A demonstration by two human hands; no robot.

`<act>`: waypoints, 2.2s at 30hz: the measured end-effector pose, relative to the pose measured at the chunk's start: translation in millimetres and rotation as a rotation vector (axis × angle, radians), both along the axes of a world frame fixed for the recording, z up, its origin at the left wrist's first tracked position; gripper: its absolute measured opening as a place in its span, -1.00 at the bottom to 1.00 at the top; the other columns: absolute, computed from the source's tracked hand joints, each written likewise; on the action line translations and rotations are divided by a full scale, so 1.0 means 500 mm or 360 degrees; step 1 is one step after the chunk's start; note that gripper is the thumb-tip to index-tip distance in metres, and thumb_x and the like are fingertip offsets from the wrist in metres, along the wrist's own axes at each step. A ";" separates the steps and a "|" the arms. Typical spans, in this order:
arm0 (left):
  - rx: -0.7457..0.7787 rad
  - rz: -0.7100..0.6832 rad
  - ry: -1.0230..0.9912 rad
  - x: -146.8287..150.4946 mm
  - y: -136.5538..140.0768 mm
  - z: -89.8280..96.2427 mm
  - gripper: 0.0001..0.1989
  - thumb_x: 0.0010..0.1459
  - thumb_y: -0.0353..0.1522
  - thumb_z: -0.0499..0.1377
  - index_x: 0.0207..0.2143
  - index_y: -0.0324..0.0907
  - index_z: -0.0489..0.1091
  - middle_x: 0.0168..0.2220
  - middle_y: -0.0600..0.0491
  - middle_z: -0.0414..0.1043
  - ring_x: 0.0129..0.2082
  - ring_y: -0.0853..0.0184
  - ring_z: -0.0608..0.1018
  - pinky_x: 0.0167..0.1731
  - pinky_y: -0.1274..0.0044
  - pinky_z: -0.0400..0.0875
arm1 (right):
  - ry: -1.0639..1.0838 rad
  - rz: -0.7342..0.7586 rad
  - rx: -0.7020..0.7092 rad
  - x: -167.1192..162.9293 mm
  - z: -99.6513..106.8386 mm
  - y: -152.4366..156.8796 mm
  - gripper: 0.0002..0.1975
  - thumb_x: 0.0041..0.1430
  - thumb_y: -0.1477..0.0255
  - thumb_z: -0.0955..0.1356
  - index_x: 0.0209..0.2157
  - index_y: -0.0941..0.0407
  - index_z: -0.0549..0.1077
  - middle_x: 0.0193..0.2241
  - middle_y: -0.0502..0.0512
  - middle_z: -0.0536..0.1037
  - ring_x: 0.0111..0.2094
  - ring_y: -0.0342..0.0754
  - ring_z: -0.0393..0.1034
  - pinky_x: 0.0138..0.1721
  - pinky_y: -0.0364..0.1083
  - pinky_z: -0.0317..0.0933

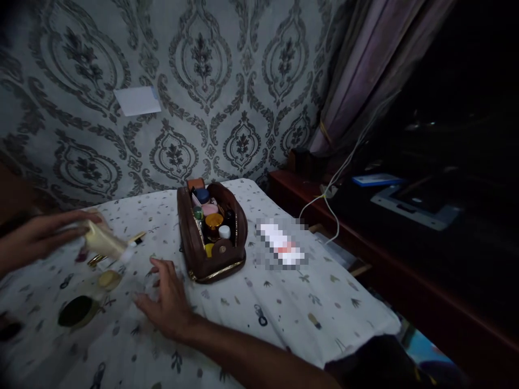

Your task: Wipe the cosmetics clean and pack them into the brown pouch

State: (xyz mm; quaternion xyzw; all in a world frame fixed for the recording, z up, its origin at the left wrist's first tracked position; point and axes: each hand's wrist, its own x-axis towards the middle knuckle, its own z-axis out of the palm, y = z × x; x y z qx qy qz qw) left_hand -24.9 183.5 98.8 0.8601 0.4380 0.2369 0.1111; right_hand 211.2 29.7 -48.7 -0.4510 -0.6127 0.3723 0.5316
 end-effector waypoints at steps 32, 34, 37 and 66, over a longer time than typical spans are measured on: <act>0.0268 0.0195 -0.0399 0.203 -0.219 -0.223 -0.60 0.33 -0.23 -0.05 0.08 -0.19 0.39 0.23 -0.13 0.35 0.27 0.13 0.33 0.27 0.21 0.17 | 0.0579 0.0285 -0.0396 -0.034 -0.019 0.005 -0.49 0.20 -0.13 0.21 -0.23 0.04 0.38 -0.36 0.03 0.44 -0.37 -0.07 0.31 -0.29 -0.07 0.29; 0.0121 0.0302 -0.0608 0.196 -0.203 -0.214 -0.62 0.30 -0.22 -0.03 0.02 -0.19 0.41 0.11 -0.12 0.45 0.17 0.15 0.43 0.21 0.25 0.25 | 0.0640 0.0396 -0.0433 -0.036 -0.018 0.001 -0.48 0.13 -0.14 0.29 -0.22 0.04 0.39 -0.42 -0.01 0.41 -0.43 -0.10 0.28 -0.39 -0.11 0.24; -0.0112 0.0514 -0.1091 0.194 -0.191 -0.225 -0.65 0.26 -0.20 0.01 -0.03 -0.17 0.41 0.01 -0.06 0.49 0.08 0.21 0.48 0.14 0.35 0.32 | 0.0710 0.0553 -0.0431 -0.034 -0.014 -0.004 -0.49 0.12 -0.07 0.35 -0.11 0.05 0.40 -0.37 -0.01 0.47 -0.36 -0.10 0.34 -0.32 -0.13 0.24; -0.0881 0.0382 -0.1212 0.120 -0.338 -0.257 -0.56 0.13 -0.04 0.23 -0.16 -0.19 0.27 -0.44 0.13 0.30 -0.58 0.41 0.40 -0.72 0.59 0.35 | 0.0520 0.0503 -0.0380 -0.041 -0.033 -0.007 -0.59 0.15 0.11 0.39 -0.08 0.10 0.49 -0.33 0.04 0.54 -0.35 -0.06 0.41 -0.32 -0.09 0.34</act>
